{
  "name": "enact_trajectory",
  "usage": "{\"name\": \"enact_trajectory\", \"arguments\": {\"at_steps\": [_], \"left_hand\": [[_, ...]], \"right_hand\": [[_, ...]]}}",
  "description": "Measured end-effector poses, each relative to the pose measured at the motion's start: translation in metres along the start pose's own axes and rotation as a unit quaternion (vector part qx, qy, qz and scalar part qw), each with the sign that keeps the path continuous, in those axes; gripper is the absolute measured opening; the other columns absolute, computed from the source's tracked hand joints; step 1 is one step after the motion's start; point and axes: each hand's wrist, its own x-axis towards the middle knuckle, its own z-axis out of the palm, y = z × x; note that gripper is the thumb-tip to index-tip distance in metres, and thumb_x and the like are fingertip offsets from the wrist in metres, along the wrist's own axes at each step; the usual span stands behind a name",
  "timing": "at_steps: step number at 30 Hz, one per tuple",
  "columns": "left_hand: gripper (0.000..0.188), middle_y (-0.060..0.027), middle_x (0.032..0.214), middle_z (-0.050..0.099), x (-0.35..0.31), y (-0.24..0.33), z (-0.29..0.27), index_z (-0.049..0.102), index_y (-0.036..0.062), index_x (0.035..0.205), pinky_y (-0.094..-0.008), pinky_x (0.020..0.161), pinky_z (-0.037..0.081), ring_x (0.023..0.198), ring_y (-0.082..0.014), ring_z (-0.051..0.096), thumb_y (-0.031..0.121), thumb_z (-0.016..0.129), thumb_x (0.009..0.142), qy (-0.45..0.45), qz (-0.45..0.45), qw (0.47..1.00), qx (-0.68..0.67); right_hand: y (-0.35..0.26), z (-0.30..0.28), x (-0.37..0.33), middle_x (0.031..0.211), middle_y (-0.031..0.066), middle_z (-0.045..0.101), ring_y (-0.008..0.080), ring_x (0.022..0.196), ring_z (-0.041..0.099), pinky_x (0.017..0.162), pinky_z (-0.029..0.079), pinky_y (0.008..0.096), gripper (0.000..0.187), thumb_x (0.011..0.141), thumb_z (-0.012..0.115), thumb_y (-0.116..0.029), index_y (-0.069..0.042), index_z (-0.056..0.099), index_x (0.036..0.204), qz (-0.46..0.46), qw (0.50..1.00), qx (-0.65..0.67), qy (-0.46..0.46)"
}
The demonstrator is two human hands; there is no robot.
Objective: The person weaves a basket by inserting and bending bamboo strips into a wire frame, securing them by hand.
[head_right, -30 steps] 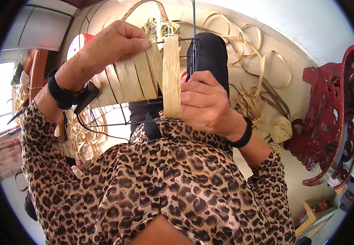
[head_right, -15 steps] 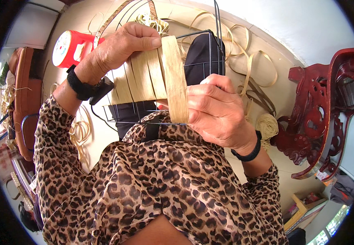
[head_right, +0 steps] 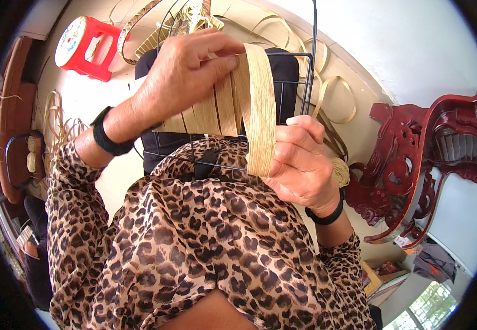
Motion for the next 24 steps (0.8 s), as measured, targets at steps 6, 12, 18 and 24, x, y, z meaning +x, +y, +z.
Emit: {"name": "enact_trajectory", "arguments": {"at_steps": [6, 12, 18, 24], "left_hand": [[0.055, -0.0195, 0.113, 0.050, -0.019, 0.011, 0.003, 0.044, -0.0027, 0.122, -0.0357, 0.084, 0.046, 0.102, -0.0338, 0.052, 0.009, 0.066, 0.073, -0.035, 0.062, 0.997, 0.028], [0.068, -0.0192, 0.120, 0.047, -0.023, 0.007, -0.003, 0.041, 0.0001, 0.127, -0.0372, 0.092, 0.041, 0.111, -0.0350, 0.047, 0.012, 0.071, 0.068, -0.047, 0.069, 0.996, 0.004], [0.057, -0.0173, 0.124, 0.045, -0.043, 0.005, -0.013, 0.052, 0.0039, 0.109, -0.0476, 0.096, 0.035, 0.120, -0.0375, 0.039, 0.016, 0.076, 0.059, 0.000, 0.132, 0.989, 0.069], [0.030, -0.0181, 0.112, 0.052, -0.068, -0.008, 0.022, 0.053, 0.0042, 0.073, -0.0518, 0.088, 0.038, 0.110, -0.0368, 0.047, 0.015, 0.074, 0.056, 0.088, 0.219, 0.957, 0.166]], "right_hand": [[-0.002, -0.002, -0.006, 0.085, 0.0039, 0.065, 0.0226, 0.087, 0.059, 0.078, 0.039, 0.0400, 0.018, 0.064, 0.067, -0.012, -0.005, 0.069, 0.080, -0.003, 1.000, 0.001, -0.019], [0.001, 0.000, -0.003, 0.084, 0.0044, 0.065, 0.0225, 0.085, 0.059, 0.077, 0.039, 0.0398, 0.018, 0.064, 0.067, -0.014, -0.006, 0.069, 0.080, -0.011, 1.000, 0.000, -0.010], [0.001, 0.002, 0.001, 0.082, 0.0034, 0.064, 0.0213, 0.083, 0.057, 0.081, 0.037, 0.0405, 0.015, 0.067, 0.067, -0.015, -0.007, 0.069, 0.080, -0.012, 1.000, -0.023, 0.010], [0.006, 0.017, 0.005, 0.081, 0.0018, 0.064, 0.0205, 0.083, 0.056, 0.086, 0.034, 0.0404, 0.012, 0.070, 0.065, -0.016, -0.007, 0.069, 0.078, -0.015, 0.999, -0.027, 0.020]]}}
